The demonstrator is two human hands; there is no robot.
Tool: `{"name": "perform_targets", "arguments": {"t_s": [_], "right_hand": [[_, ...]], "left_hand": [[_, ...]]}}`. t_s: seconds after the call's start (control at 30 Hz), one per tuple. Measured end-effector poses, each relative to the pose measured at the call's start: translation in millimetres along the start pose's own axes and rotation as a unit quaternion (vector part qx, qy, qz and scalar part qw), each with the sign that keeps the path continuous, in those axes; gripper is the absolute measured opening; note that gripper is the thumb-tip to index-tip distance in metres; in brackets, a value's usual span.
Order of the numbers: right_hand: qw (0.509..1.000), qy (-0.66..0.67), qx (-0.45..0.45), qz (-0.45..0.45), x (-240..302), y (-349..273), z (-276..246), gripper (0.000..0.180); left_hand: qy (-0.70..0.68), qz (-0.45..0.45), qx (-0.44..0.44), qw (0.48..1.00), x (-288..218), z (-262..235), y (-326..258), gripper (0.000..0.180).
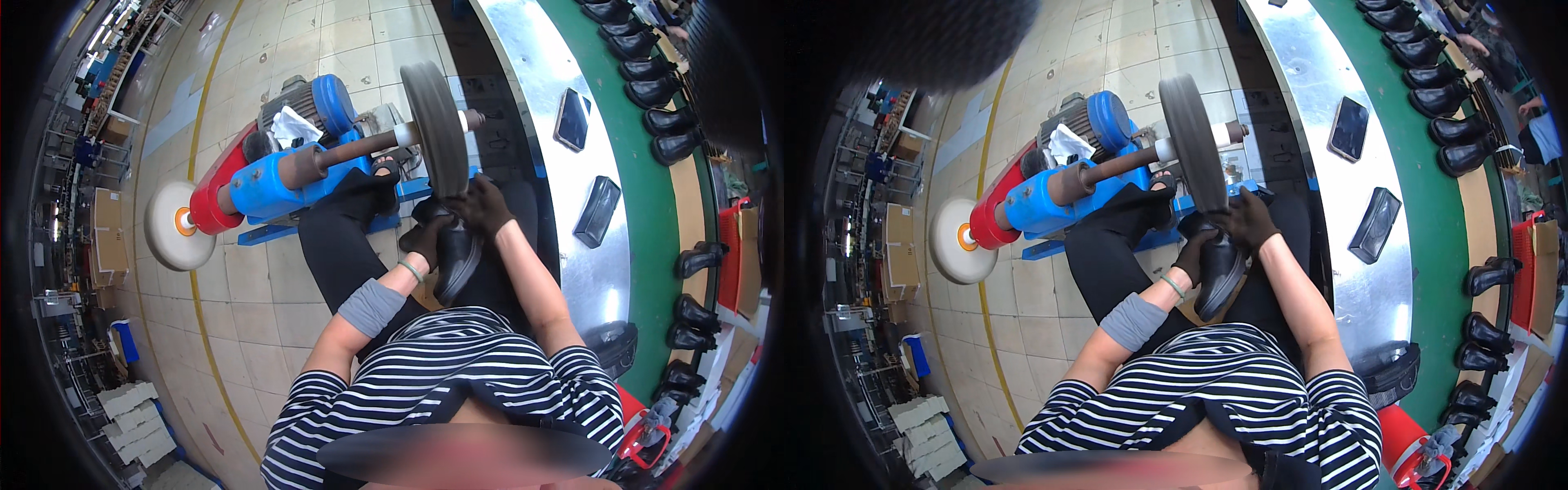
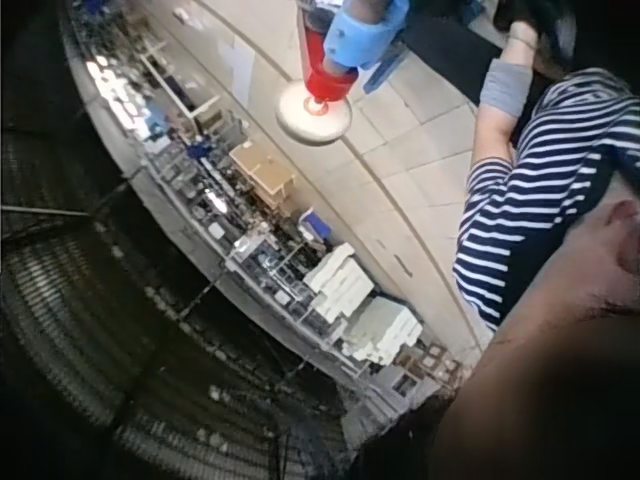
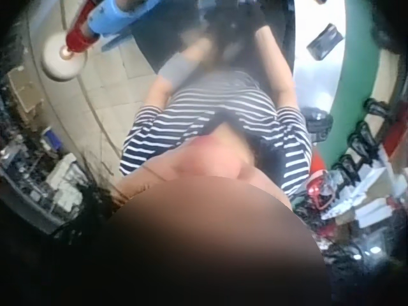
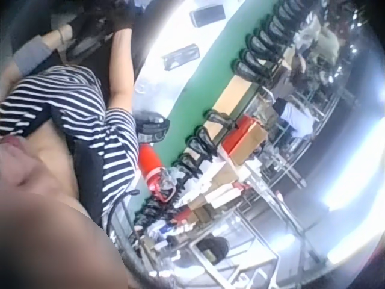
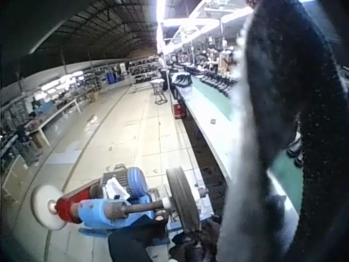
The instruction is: Polishing the edges of black boots using a rotary polishing machine.
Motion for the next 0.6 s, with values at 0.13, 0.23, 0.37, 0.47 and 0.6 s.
{"name": "perform_targets", "arguments": {"t_s": [0.13,0.23,0.37,0.47,0.6], "right_hand": [[0.912,-0.275,-0.028,-0.304,55.8,-11.0,-47.1,0.044],[0.737,-0.55,-0.109,-0.377,77.0,-22.1,-26.7,0.034],[0.688,-0.647,-0.008,-0.328,76.1,12.8,-48.6,0.036],[0.939,-0.315,0.005,-0.139,60.0,45.3,-54.9,0.042],[0.858,-0.447,-0.128,-0.219,63.7,50.0,-40.0,0.058]], "left_hand": [[-0.069,-0.055,0.027,0.996,6.6,19.7,-17.3,0.034],[-0.073,-0.019,0.024,0.997,-10.6,21.5,-30.8,0.034],[-0.08,0.02,0.035,0.996,-22.2,32.2,-17.0,0.032],[-0.097,0.063,0.044,0.992,-33.9,37.9,-18.2,0.032],[-0.081,0.117,0.007,0.99,-42.4,27.9,-14.6,0.033]]}}
Point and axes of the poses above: each hand's wrist, its own y-axis towards the middle knuckle, its own z-axis out of the palm, x = y × z, the point moved 6 cm from there along y, towards the middle knuckle, and after that the axes turned 3 degrees about z, right-handed, at the moved point
